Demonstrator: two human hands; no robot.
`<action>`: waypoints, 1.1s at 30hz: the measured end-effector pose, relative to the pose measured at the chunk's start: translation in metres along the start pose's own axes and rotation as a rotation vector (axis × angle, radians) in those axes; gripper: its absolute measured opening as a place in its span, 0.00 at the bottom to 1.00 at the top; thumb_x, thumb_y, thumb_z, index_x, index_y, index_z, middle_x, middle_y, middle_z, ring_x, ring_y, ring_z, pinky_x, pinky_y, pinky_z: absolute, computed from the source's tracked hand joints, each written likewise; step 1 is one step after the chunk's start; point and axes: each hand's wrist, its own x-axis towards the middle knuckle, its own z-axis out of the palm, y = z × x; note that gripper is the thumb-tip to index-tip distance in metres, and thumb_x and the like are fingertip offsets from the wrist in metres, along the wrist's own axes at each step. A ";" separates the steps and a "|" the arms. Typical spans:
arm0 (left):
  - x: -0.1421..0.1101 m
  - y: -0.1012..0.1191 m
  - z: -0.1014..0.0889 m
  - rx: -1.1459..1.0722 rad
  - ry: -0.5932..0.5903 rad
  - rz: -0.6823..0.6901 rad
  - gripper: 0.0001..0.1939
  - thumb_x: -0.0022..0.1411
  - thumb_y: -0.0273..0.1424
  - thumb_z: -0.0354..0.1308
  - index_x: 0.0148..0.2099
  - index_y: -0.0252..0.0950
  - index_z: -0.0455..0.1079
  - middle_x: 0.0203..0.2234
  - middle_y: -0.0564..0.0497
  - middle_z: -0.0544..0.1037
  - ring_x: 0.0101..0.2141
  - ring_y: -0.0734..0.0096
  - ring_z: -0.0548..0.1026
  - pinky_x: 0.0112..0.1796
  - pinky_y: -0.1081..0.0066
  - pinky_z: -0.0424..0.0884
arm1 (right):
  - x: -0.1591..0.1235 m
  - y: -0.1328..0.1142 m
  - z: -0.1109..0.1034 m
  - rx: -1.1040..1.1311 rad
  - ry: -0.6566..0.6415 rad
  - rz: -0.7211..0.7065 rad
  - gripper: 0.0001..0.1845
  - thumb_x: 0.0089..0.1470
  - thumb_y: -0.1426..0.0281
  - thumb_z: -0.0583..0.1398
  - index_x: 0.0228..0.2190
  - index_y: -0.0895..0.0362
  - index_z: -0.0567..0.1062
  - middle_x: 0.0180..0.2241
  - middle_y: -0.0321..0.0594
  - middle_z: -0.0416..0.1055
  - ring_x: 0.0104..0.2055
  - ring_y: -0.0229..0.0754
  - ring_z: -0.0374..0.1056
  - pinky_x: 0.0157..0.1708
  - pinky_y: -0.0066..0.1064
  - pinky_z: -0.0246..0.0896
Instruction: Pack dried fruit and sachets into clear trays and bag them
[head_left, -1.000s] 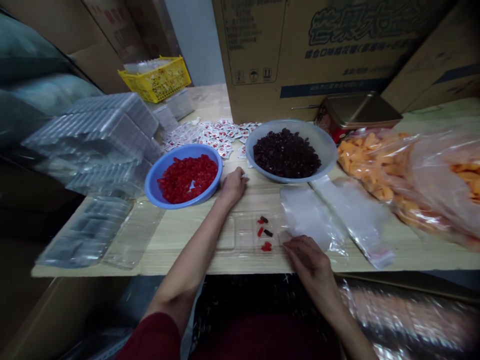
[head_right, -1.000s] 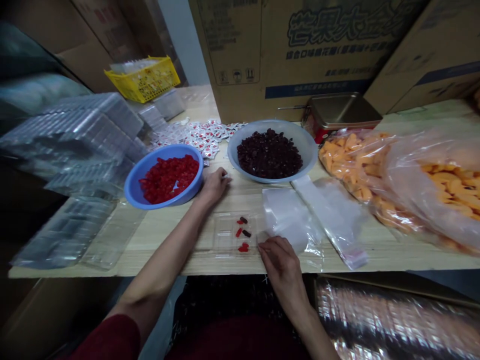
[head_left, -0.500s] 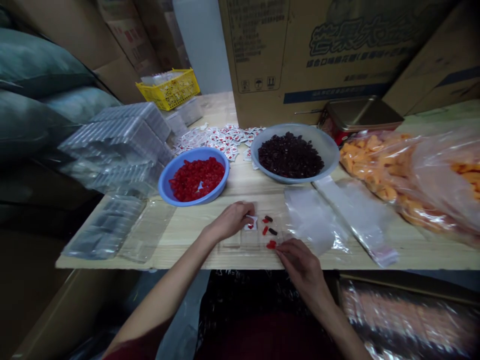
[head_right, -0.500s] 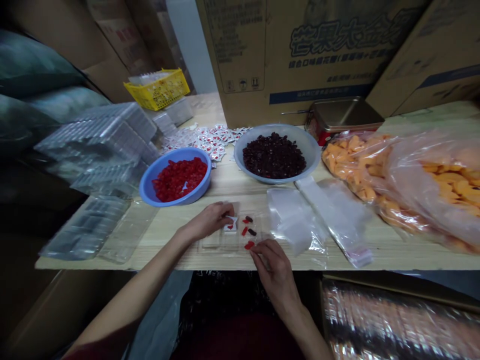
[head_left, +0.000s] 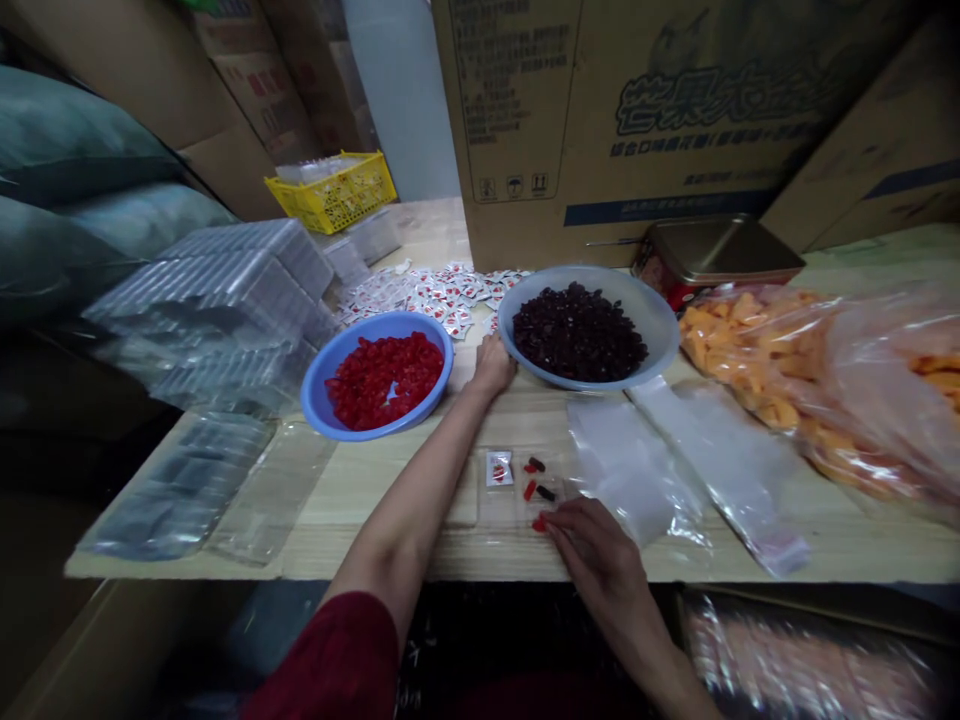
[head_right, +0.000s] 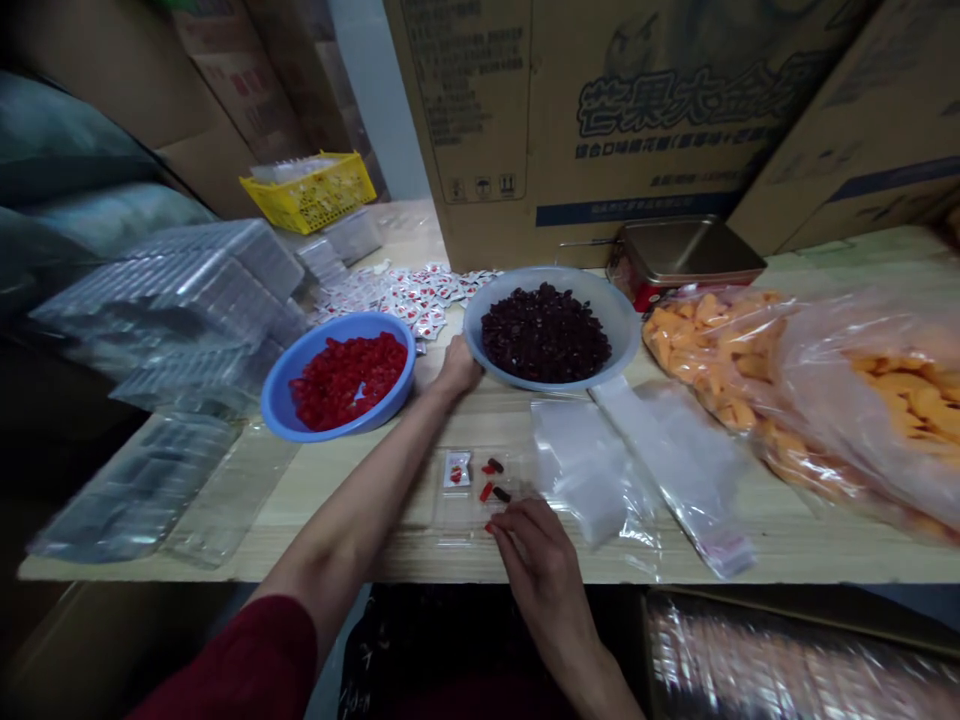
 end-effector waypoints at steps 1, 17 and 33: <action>-0.001 -0.001 0.004 0.013 -0.007 0.005 0.12 0.64 0.22 0.51 0.47 0.29 0.71 0.50 0.35 0.71 0.51 0.53 0.67 0.54 0.55 0.63 | -0.001 -0.001 -0.002 0.002 0.000 0.016 0.08 0.64 0.69 0.56 0.40 0.52 0.76 0.40 0.43 0.72 0.44 0.45 0.70 0.43 0.37 0.69; -0.204 0.040 -0.066 -0.598 0.027 -0.225 0.13 0.68 0.40 0.53 0.42 0.36 0.72 0.29 0.53 0.75 0.29 0.72 0.71 0.31 0.72 0.67 | 0.017 -0.004 0.018 -0.283 0.024 -0.289 0.14 0.63 0.74 0.56 0.48 0.50 0.73 0.53 0.42 0.73 0.61 0.48 0.61 0.58 0.50 0.51; -0.255 0.058 -0.064 -0.092 0.054 -0.189 0.08 0.68 0.32 0.52 0.35 0.40 0.68 0.32 0.50 0.75 0.40 0.59 0.68 0.42 0.59 0.62 | 0.001 0.003 0.032 -0.375 -0.056 -0.302 0.18 0.63 0.74 0.57 0.53 0.49 0.72 0.58 0.39 0.70 0.64 0.51 0.55 0.62 0.53 0.43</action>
